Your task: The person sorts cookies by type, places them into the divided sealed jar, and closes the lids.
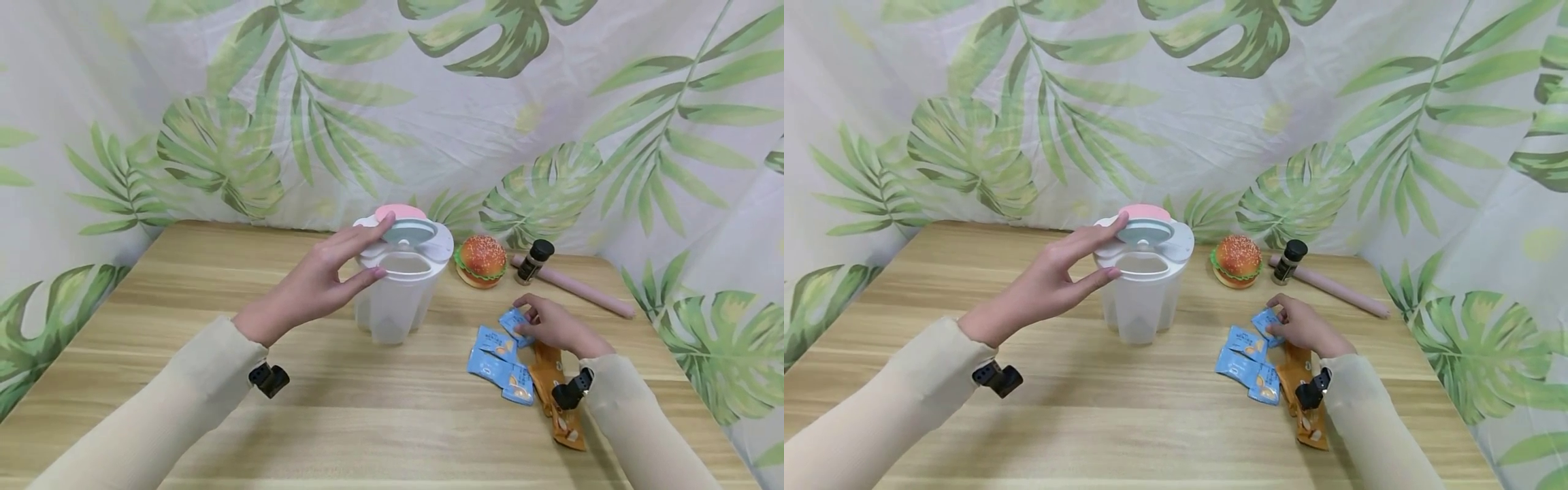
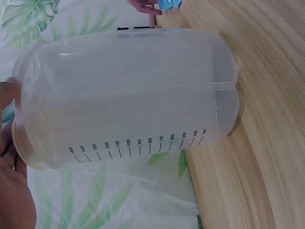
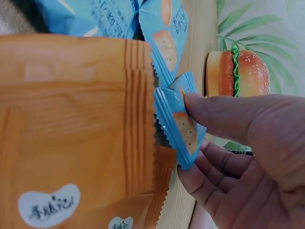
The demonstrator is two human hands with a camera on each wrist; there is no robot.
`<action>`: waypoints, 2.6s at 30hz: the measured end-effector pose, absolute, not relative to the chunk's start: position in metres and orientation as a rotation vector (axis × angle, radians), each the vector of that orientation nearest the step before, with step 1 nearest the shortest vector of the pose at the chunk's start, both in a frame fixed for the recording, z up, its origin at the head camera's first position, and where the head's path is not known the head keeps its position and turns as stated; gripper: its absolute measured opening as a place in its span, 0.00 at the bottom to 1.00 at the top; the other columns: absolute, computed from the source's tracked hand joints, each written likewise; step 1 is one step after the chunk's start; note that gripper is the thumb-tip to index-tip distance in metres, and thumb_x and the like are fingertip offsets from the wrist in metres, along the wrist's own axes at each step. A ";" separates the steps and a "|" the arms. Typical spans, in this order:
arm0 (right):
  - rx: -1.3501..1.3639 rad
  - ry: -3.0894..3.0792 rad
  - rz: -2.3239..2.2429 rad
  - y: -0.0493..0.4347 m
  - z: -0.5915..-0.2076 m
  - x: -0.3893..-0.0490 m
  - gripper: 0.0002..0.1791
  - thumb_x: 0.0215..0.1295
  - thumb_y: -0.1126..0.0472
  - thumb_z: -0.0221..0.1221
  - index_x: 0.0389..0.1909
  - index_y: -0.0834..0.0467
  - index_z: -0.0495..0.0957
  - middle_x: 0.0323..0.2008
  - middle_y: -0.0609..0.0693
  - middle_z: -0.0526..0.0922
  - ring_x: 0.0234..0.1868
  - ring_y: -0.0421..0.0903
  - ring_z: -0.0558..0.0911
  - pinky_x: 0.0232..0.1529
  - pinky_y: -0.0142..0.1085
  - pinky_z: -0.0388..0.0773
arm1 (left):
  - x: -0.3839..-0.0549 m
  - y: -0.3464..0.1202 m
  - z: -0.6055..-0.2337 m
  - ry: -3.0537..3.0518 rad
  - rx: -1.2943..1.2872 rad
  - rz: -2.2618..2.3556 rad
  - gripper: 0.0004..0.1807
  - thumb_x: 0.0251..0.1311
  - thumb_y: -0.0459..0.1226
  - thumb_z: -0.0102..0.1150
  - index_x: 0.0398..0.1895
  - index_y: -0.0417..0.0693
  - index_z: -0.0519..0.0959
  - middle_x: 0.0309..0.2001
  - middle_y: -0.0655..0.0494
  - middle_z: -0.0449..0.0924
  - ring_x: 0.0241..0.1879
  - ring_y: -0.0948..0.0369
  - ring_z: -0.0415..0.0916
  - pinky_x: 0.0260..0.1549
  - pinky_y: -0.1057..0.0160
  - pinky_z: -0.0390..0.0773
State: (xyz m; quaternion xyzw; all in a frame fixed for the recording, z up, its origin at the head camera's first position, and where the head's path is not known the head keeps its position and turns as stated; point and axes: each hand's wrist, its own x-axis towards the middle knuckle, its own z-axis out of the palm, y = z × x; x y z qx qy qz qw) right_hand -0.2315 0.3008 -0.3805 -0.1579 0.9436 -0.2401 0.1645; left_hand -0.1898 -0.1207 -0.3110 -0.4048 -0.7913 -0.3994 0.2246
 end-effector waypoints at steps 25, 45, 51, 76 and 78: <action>-0.633 2.975 -0.850 0.297 -0.356 -0.226 0.10 0.70 0.70 0.65 0.48 0.68 0.79 0.33 0.57 0.82 0.32 0.41 0.77 0.32 0.30 0.76 | -0.191 -0.120 -0.312 -2.160 -1.103 -1.141 0.37 0.62 0.29 0.72 0.75 0.38 0.70 0.64 0.43 0.83 0.63 0.49 0.80 0.66 0.47 0.77; -1.158 2.877 -1.638 0.208 -0.274 -0.196 0.12 0.67 0.79 0.61 0.49 0.73 0.73 0.45 0.37 0.80 0.41 0.32 0.83 0.36 0.21 0.82 | -0.189 -0.120 -0.309 -2.180 -1.077 -1.167 0.37 0.62 0.29 0.72 0.75 0.39 0.70 0.64 0.43 0.83 0.64 0.50 0.80 0.67 0.48 0.75; -1.371 2.790 -1.723 0.182 -0.266 -0.193 0.13 0.62 0.84 0.63 0.45 0.76 0.73 0.40 0.46 0.81 0.40 0.32 0.86 0.39 0.24 0.86 | -0.188 -0.121 -0.310 -2.196 -1.072 -1.169 0.37 0.63 0.30 0.71 0.76 0.39 0.70 0.63 0.44 0.83 0.63 0.50 0.80 0.65 0.49 0.77; -1.474 2.882 -1.254 0.134 -0.271 -0.194 0.07 0.68 0.68 0.68 0.43 0.61 0.81 0.37 0.50 0.88 0.37 0.40 0.86 0.42 0.33 0.85 | -0.191 -0.121 -0.311 -2.190 -1.098 -1.177 0.37 0.63 0.29 0.71 0.76 0.39 0.69 0.64 0.43 0.82 0.63 0.50 0.80 0.64 0.48 0.78; -1.444 2.901 -1.222 0.134 -0.271 -0.193 0.06 0.69 0.66 0.68 0.42 0.59 0.82 0.36 0.49 0.88 0.36 0.40 0.85 0.41 0.33 0.83 | -0.191 -0.121 -0.310 -2.190 -1.095 -1.175 0.37 0.63 0.29 0.71 0.76 0.39 0.69 0.64 0.43 0.82 0.63 0.50 0.80 0.64 0.49 0.78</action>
